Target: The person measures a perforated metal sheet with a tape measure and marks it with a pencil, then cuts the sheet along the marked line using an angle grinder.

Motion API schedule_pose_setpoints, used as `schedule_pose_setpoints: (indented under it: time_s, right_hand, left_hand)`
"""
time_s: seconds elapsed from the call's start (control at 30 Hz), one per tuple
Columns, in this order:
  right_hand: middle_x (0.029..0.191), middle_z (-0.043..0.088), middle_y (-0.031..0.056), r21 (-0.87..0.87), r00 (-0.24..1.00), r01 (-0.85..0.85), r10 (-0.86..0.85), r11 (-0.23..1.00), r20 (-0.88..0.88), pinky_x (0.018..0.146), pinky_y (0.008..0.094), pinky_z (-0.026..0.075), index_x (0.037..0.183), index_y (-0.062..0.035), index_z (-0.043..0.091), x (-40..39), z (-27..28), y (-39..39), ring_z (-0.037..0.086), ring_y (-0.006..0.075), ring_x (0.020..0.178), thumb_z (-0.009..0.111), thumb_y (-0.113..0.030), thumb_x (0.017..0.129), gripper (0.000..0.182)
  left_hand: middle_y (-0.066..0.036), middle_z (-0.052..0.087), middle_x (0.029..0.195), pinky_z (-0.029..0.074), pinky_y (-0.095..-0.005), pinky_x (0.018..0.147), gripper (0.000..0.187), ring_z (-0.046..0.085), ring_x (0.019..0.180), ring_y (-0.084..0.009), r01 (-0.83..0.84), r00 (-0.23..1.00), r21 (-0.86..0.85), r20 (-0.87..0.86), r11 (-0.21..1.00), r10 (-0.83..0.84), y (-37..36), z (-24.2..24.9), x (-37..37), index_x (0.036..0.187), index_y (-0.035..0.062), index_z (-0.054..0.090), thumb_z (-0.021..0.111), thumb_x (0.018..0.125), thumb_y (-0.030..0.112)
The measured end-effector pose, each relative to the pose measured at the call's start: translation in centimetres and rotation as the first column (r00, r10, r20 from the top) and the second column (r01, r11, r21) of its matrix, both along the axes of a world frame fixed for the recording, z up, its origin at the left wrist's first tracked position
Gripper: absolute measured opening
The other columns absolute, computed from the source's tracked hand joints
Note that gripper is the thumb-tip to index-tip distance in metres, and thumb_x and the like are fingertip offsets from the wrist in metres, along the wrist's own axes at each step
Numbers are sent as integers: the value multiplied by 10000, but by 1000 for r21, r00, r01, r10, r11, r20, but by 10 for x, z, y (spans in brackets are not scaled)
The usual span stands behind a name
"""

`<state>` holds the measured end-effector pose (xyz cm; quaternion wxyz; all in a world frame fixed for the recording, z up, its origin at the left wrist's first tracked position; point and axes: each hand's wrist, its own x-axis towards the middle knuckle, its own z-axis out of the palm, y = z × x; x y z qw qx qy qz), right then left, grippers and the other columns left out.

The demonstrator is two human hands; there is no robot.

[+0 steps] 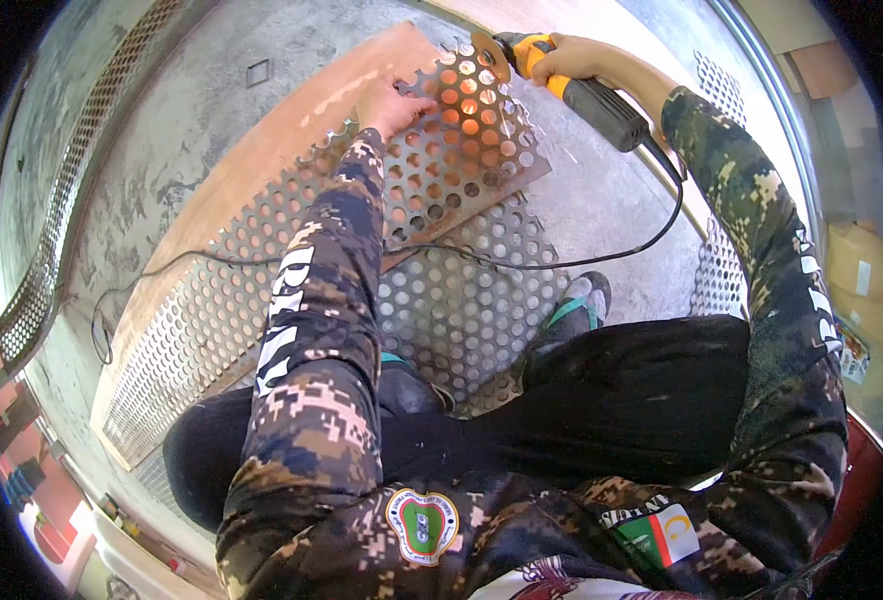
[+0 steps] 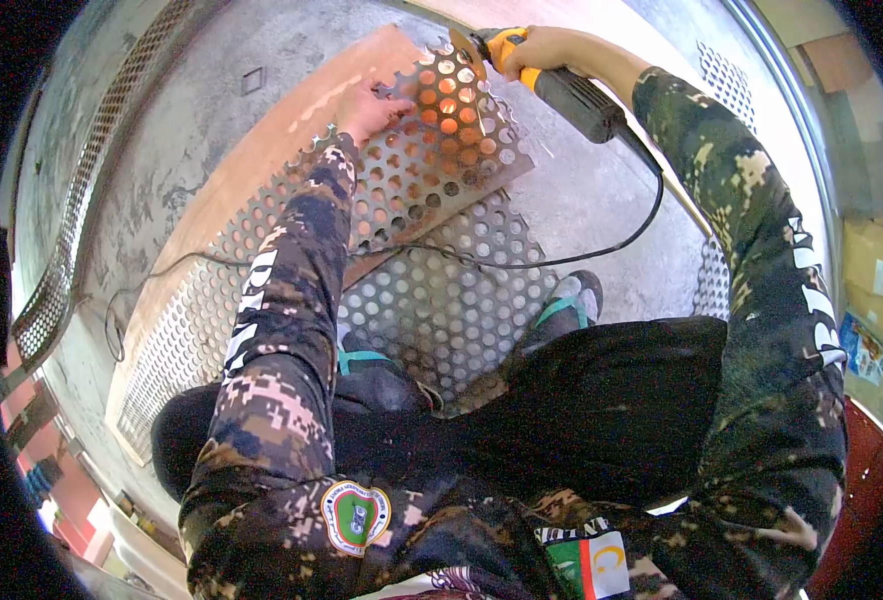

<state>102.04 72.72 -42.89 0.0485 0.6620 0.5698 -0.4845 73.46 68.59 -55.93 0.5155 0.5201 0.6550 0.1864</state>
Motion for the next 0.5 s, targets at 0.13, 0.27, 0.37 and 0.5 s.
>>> schedule_pose_setpoints:
  time_s: [0.13,0.27,0.37,0.5]
  right_hand:
    - [742,656,97,-16,999,15,-16,1000,-38,483,314,506,923,-19,683,-4,-4,11,625,183,542,744,-176,680,295]
    - [745,658,96,-8,1000,15,-15,1000,-21,483,317,509,925,-22,681,-3,-9,14,627,185,542,744,-177,680,297]
    - [745,657,91,9,1000,-8,8,1000,-29,477,320,510,923,-23,678,-1,-4,2,625,184,535,747,-179,675,300]
    - [756,661,85,-95,1000,10,-12,995,-25,500,313,517,909,-32,681,6,12,-19,628,178,555,761,-188,659,306]
  left_hand:
    - [-74,705,842,538,-296,626,497,673,694,-150,50,991,76,-127,996,-40,-1,7,1,1066,-5,629,877,702,223]
    - [-74,707,846,542,-305,647,492,675,717,-151,58,992,79,-118,995,-48,1,-2,-1,1066,-8,638,875,704,226]
    - [-66,699,843,538,-289,620,509,664,698,-140,51,994,43,-101,998,-47,-2,9,0,1090,-17,625,876,703,200]
    - [-61,688,849,535,-275,607,549,652,696,-132,23,1000,-20,18,1000,-22,1,-4,-3,1122,-31,606,884,694,171]
